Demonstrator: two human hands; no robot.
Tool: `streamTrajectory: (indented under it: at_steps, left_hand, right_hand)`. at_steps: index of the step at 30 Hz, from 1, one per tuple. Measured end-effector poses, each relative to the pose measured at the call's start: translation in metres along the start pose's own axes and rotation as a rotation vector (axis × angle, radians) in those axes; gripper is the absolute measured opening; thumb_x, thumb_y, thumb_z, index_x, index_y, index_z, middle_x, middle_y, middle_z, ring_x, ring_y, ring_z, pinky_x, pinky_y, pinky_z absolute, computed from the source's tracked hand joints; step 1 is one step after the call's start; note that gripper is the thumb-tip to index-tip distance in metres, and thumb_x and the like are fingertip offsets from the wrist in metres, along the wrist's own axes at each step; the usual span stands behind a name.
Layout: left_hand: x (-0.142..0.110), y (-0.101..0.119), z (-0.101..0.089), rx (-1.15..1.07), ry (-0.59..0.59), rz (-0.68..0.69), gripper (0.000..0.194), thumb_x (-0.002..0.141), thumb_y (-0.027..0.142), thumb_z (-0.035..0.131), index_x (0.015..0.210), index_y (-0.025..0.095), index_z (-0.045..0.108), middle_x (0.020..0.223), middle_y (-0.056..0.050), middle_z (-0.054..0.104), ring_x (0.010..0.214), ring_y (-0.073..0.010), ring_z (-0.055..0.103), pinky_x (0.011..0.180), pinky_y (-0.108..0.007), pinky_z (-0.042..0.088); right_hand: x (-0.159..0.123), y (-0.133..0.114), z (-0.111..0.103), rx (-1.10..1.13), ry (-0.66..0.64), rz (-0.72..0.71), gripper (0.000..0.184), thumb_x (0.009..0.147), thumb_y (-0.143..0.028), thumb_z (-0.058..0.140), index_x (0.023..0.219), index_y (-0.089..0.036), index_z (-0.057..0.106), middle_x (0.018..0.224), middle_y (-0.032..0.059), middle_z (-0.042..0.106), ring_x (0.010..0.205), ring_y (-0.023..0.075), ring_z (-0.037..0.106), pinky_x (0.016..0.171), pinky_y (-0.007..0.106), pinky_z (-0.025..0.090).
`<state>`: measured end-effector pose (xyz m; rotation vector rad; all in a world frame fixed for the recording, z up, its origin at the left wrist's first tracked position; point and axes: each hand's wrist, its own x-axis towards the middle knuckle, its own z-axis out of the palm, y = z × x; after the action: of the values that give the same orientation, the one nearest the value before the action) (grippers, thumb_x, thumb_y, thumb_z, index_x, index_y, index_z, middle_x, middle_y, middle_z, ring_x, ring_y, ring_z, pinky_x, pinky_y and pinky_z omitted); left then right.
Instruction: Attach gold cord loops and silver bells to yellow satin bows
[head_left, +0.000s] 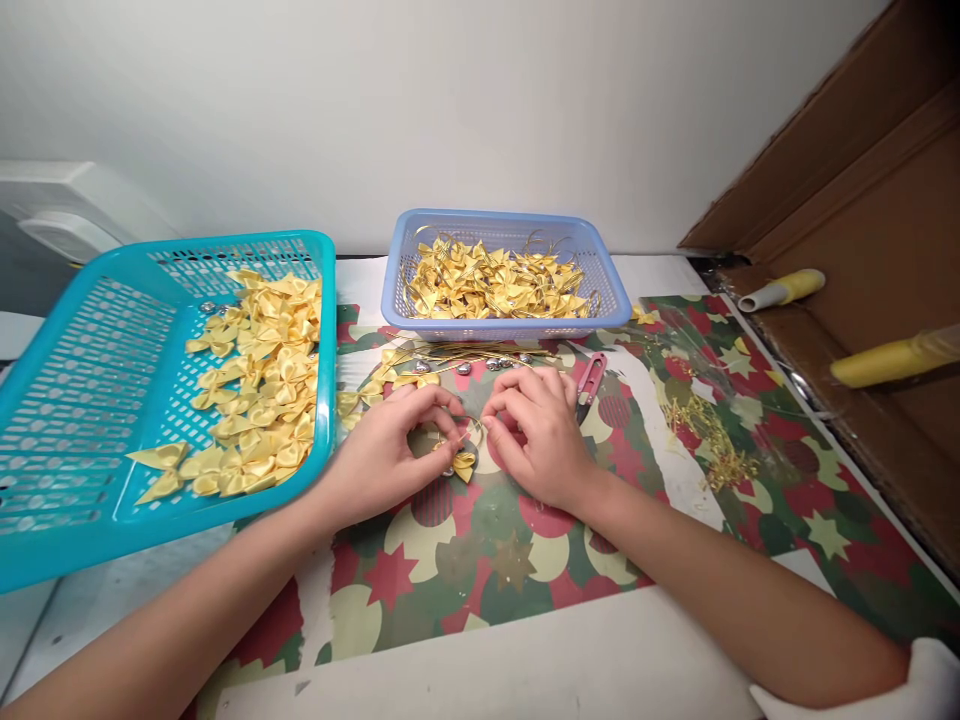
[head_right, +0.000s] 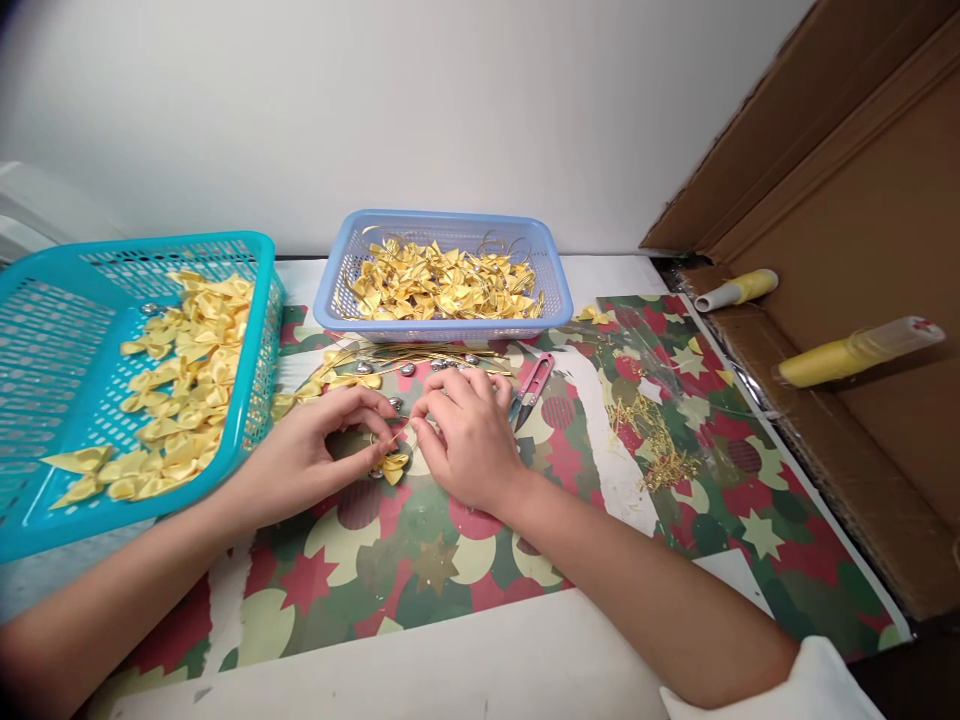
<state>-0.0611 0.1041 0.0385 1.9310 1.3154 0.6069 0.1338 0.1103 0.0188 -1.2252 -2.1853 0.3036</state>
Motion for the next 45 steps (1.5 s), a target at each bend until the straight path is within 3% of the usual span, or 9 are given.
streamTrajectory:
  at_steps: [19, 27, 34, 45]
  left_hand:
    - [-0.004, -0.001, 0.004, 0.021, 0.022, 0.016, 0.011, 0.079, 0.018, 0.054, 0.089, 0.022, 0.056, 0.082, 0.0, 0.069, 0.084, -0.0208, 0.064, 0.078, -0.033, 0.045]
    - [-0.009, 0.008, 0.008, -0.097, 0.071, -0.033, 0.002, 0.083, 0.021, 0.054, 0.084, 0.021, 0.054, 0.081, -0.001, 0.062, 0.079, -0.0188, 0.061, 0.069, -0.03, 0.047]
    - [-0.013, 0.009, 0.014, -0.181, 0.085, -0.046, 0.005, 0.081, 0.017, 0.055, 0.08, 0.022, 0.052, 0.078, 0.001, 0.058, 0.076, -0.0165, 0.06, 0.069, -0.029, 0.047]
    - [-0.012, 0.01, 0.02, -0.316, 0.064, -0.106, 0.003, 0.08, 0.018, 0.055, 0.079, 0.021, 0.054, 0.077, 0.001, 0.06, 0.072, -0.0151, 0.06, 0.064, -0.027, 0.048]
  right_hand:
    - [0.003, 0.005, -0.001, -0.05, 0.044, -0.002, 0.012, 0.091, -0.019, 0.051, 0.082, -0.021, 0.059, 0.102, 0.0036, 0.064, 0.099, 0.0221, 0.048, 0.085, 0.039, 0.029]
    - [0.007, 0.007, -0.01, -0.097, 0.046, -0.023, 0.015, 0.092, -0.019, 0.05, 0.082, -0.024, 0.061, 0.101, 0.0014, 0.068, 0.1, 0.0238, 0.046, 0.088, 0.042, 0.028]
    - [0.009, 0.007, -0.015, -0.129, 0.036, -0.043, 0.016, 0.093, -0.019, 0.05, 0.083, -0.025, 0.061, 0.098, -0.0005, 0.07, 0.098, 0.0234, 0.045, 0.086, 0.042, 0.026]
    - [0.012, 0.009, -0.017, -0.118, -0.008, -0.053, 0.015, 0.094, -0.02, 0.05, 0.083, -0.024, 0.06, 0.1, -0.0009, 0.07, 0.098, 0.0226, 0.046, 0.085, 0.041, 0.026]
